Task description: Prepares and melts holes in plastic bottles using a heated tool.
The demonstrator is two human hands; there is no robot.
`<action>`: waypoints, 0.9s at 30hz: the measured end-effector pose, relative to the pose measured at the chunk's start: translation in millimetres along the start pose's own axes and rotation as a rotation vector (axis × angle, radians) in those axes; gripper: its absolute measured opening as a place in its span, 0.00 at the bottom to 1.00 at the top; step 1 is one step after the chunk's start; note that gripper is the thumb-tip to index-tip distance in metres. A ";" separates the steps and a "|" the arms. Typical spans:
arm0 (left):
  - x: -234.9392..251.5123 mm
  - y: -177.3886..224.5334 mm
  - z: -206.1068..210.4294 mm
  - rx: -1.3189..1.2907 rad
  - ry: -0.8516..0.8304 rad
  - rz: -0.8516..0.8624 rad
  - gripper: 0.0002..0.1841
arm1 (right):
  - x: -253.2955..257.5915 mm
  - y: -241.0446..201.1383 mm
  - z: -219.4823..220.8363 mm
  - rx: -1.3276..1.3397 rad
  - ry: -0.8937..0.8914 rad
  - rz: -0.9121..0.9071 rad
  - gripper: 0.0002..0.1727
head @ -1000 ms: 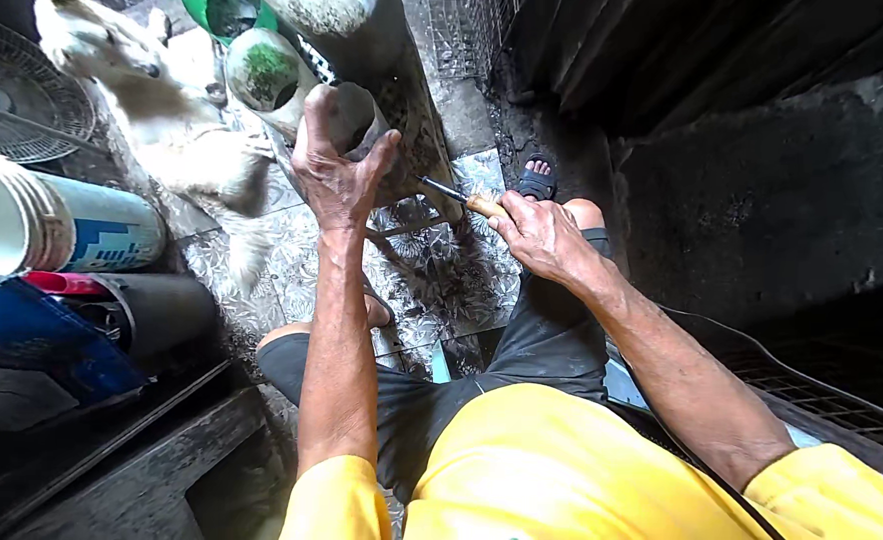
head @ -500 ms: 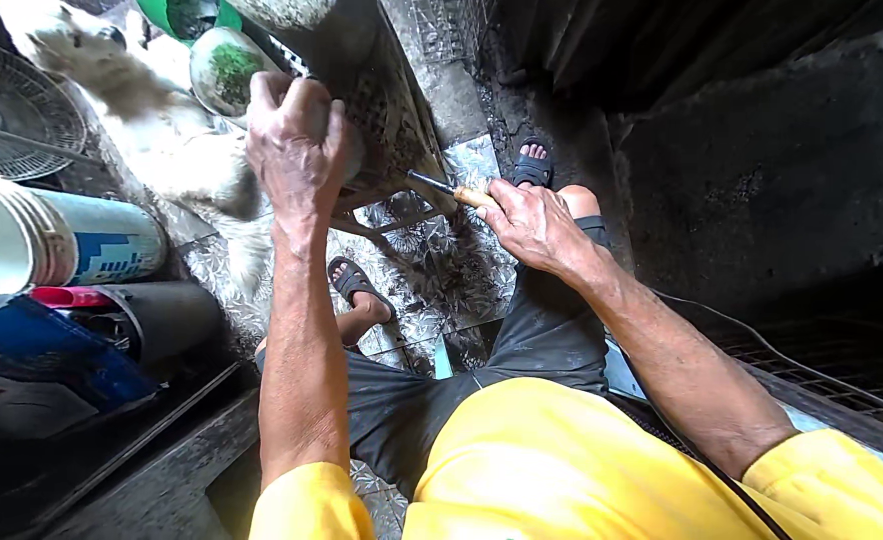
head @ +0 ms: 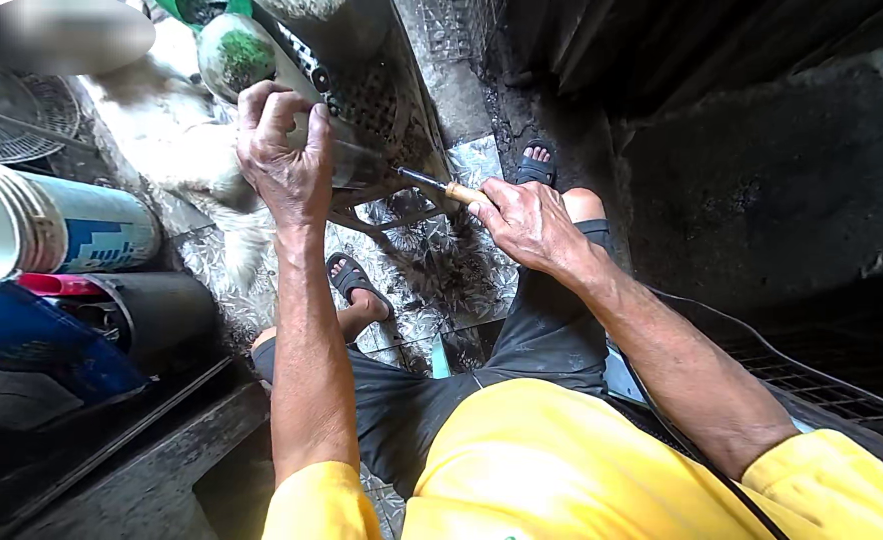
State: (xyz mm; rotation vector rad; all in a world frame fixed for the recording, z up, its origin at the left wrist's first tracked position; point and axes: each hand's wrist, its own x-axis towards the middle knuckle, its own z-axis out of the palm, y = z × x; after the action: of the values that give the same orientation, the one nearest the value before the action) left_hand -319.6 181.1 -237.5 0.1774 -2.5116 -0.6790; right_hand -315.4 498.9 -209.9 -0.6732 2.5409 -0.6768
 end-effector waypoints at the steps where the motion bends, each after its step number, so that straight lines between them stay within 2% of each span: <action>1: -1.5 -1.1 0.4 -0.005 0.012 -0.005 0.14 | 0.6 -0.7 -0.2 -0.002 -0.005 0.001 0.22; 15: -9.5 -8.4 -0.9 -0.068 0.083 -0.085 0.13 | 3.3 -8.7 4.6 -0.048 0.047 -0.050 0.24; 27: -11.4 -9.4 0.7 -0.075 0.080 -0.129 0.14 | 8.5 -19.4 5.1 -0.100 0.011 -0.003 0.26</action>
State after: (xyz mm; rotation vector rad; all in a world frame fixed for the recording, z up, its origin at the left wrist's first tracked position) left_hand -310.4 176.2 -248.0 0.3350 -2.4095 -0.7998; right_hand -312.9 477.6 -205.6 -0.7086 2.5977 -0.5591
